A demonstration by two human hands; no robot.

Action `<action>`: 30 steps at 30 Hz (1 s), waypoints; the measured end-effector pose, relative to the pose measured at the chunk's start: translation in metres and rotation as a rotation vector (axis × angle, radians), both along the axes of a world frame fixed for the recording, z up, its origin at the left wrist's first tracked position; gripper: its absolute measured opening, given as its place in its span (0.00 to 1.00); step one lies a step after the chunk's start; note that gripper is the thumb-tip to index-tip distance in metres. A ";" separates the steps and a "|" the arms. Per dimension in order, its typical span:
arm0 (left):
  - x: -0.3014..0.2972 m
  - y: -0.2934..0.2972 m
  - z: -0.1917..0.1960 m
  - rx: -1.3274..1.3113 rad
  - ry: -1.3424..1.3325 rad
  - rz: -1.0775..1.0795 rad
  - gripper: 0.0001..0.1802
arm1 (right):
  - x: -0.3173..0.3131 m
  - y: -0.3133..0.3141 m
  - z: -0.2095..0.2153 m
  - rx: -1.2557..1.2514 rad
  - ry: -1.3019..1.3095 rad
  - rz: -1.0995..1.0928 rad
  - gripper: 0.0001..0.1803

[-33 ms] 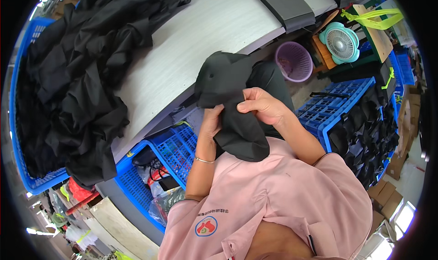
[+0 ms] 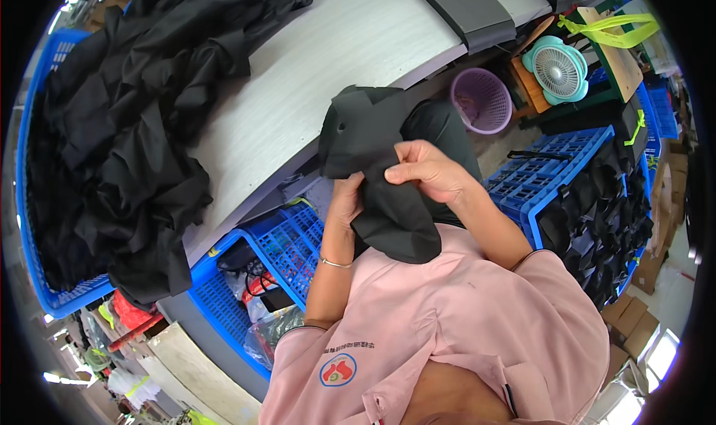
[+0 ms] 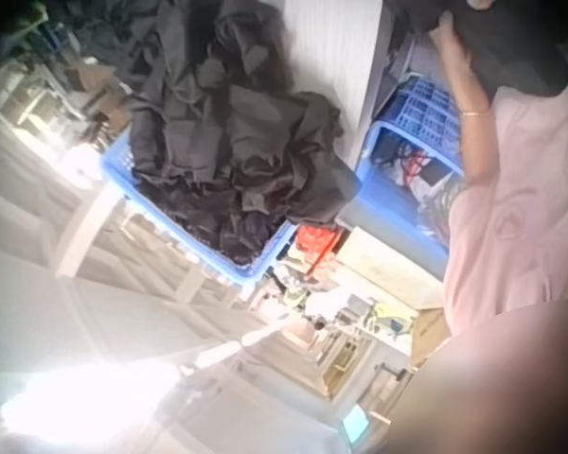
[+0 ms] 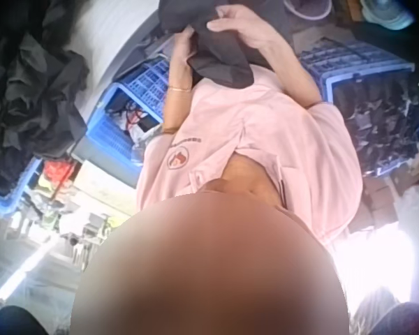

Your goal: Inspecting and sorting pieces of black fabric in a manufacturing facility.

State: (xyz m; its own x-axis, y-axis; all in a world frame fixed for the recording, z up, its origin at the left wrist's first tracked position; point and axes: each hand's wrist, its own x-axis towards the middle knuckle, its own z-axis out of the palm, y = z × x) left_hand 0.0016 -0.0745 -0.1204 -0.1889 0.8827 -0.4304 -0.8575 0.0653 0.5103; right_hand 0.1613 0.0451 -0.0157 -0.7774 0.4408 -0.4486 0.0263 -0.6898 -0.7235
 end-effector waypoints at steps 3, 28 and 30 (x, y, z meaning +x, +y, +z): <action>0.007 0.009 0.046 -0.054 0.251 0.096 0.35 | 0.009 0.023 -0.007 0.512 -0.261 -0.223 0.18; 0.005 0.005 0.101 0.026 1.456 0.003 0.09 | 0.039 0.084 0.060 0.580 -0.195 -0.439 0.25; 0.004 0.007 0.093 0.032 1.099 -0.006 0.08 | 0.035 0.084 0.047 0.565 -0.137 -0.571 0.24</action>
State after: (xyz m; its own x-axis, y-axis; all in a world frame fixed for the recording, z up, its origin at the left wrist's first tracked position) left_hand 0.0055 -0.0679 -0.0275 -0.4505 0.8928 -0.0070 0.0656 0.0409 0.9970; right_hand 0.1961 0.1292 0.0317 -0.3189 0.9409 -0.1143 -0.1059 -0.1552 -0.9822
